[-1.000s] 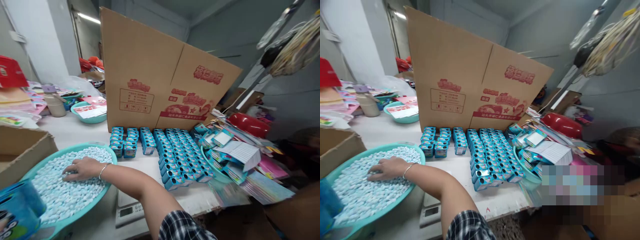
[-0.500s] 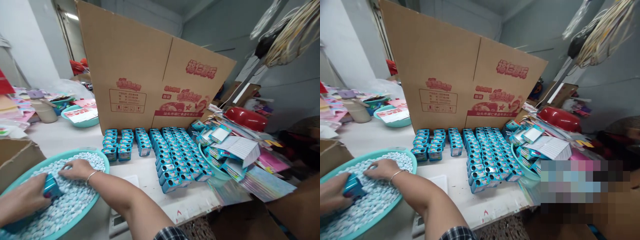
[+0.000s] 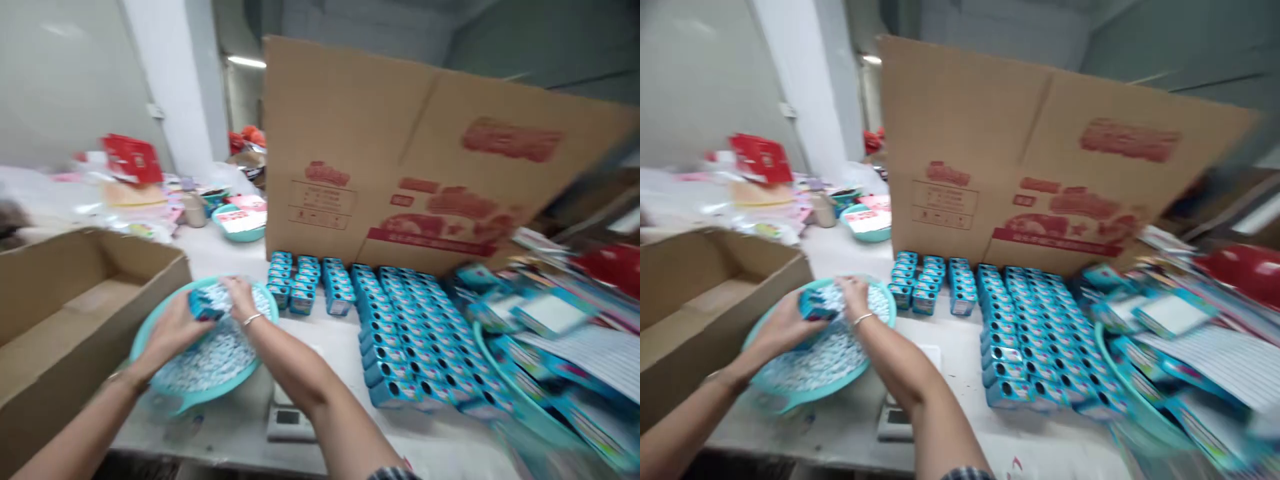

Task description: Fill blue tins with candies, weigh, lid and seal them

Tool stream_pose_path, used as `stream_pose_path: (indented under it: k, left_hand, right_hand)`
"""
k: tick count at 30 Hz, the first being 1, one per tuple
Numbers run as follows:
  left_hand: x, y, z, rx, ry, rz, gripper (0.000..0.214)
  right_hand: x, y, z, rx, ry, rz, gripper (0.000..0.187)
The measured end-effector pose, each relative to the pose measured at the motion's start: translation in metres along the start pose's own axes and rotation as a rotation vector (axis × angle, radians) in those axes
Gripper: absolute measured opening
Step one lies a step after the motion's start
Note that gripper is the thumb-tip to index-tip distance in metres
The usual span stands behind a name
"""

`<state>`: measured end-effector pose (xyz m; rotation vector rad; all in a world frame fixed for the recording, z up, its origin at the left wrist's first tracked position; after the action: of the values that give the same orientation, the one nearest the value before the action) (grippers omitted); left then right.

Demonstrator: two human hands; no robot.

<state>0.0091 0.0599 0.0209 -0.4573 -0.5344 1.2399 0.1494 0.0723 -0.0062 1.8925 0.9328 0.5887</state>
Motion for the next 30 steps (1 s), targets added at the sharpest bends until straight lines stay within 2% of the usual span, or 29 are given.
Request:
stream_pose_path:
  k: [3,5,8,12,16,20,27,30]
  left_hand:
    - [-0.014,-0.004,-0.004,-0.046,-0.140,0.045,0.067]
    - [-0.017,0.001,-0.009,-0.122,-0.173,0.084,0.069]
    - [-0.020,0.008,-0.009,-0.157,-0.179,0.081,0.070]
    - [-0.020,0.009,0.001,-0.136,-0.210,0.038,0.066]
    - [-0.017,0.010,0.007,-0.080,-0.225,0.014,0.064]
    - [-0.015,0.013,0.007,-0.050,-0.217,0.022,0.061]
    - [-0.009,0.001,0.006,-0.066,-0.256,0.070,0.060]
    - [-0.009,0.002,0.003,-0.101,-0.255,0.066,0.058]
  right_hand:
    - [0.003,0.008,-0.005,0.032,0.048,0.013,0.018]
    - [0.004,0.007,-0.010,0.044,0.080,0.026,0.021]
    - [-0.002,0.007,-0.017,0.049,0.113,0.045,0.024]
    - [-0.011,0.014,-0.025,0.047,0.132,0.110,0.025]
    - [-0.014,0.018,-0.034,-0.059,0.169,0.189,0.026]
    - [-0.015,0.014,-0.039,-0.146,0.164,0.235,0.023]
    - [-0.008,0.014,-0.045,-0.263,0.186,0.323,0.017]
    - [-0.006,0.017,-0.044,-0.267,0.190,0.316,0.021]
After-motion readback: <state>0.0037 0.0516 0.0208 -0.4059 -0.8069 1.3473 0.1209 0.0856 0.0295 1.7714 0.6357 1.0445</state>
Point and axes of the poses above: each hand's wrist, its own x-axis towards the middle knuckle, its own z-axis out of the back of the hand, y = z × x, the point moved 1 cm from there along x, towards the middle knuckle, and after that the axes turned 13 degrees about z, right-handed, at the moved point
